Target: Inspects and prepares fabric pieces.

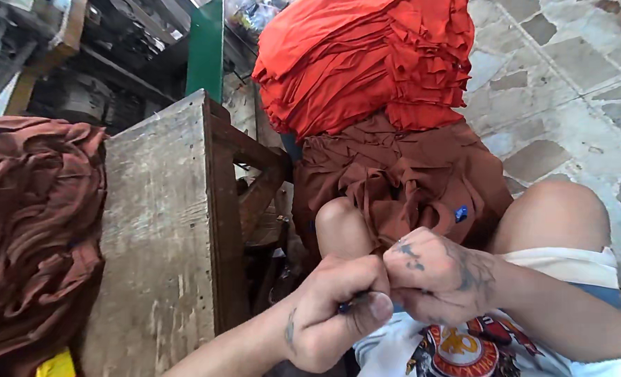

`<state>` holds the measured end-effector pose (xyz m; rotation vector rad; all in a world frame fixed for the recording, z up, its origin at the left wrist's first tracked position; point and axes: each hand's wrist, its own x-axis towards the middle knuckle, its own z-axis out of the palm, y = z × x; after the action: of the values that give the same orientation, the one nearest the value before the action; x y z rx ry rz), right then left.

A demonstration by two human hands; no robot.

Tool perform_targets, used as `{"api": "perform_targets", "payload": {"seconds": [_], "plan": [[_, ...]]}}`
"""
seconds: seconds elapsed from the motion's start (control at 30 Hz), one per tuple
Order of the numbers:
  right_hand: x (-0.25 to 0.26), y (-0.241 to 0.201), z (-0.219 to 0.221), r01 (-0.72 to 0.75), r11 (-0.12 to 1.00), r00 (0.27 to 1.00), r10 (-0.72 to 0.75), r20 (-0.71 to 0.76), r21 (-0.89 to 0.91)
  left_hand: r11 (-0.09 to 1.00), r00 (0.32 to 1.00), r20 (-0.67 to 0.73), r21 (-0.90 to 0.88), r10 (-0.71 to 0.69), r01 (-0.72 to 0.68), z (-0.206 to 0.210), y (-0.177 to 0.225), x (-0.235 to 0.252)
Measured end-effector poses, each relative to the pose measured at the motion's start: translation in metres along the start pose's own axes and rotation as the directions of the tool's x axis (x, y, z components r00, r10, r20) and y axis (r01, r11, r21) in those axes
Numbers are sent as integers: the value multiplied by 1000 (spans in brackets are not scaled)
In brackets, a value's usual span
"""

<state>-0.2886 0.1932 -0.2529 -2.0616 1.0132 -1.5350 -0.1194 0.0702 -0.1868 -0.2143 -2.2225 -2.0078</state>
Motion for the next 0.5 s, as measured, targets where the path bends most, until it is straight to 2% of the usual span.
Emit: {"api": "perform_targets", "payload": {"seconds": [0.03, 0.1, 0.17, 0.23, 0.3, 0.37, 0.43, 0.5], "plan": [[-3, 1, -1, 0, 1000, 1000, 0, -6, 0, 1000, 1000, -22, 24, -14, 14, -2, 1, -2], [-15, 2, -16, -79, 997, 995, 79, -64, -9, 996, 968, -240, 40, -73, 85, -19, 13, -19], [-34, 10, -44, -228, 974, 962, 226, -152, 2, 999, 854, -519, -43, -42, 23, -61, 28, -33], [-41, 27, -52, -276, 961, 934, 271, -234, 12, 998, 737, -676, -40, 14, -55, -90, 31, -26], [-36, 42, -41, -303, 950, 929, 279, -241, -68, 1000, 721, -693, -4, -16, 18, -90, 20, -13], [-28, 53, -36, -389, 872, 920, 353, -168, -299, 993, 745, -661, -2, -89, 118, -78, 8, -4], [-25, 55, -33, -450, 803, 890, 439, -123, -391, 991, 821, -560, -3, -114, 136, -62, 6, -4], [-10, 43, -22, -418, 837, 908, 387, -160, -353, 996, 913, -399, -47, -86, 73, -47, 10, -5]]}}
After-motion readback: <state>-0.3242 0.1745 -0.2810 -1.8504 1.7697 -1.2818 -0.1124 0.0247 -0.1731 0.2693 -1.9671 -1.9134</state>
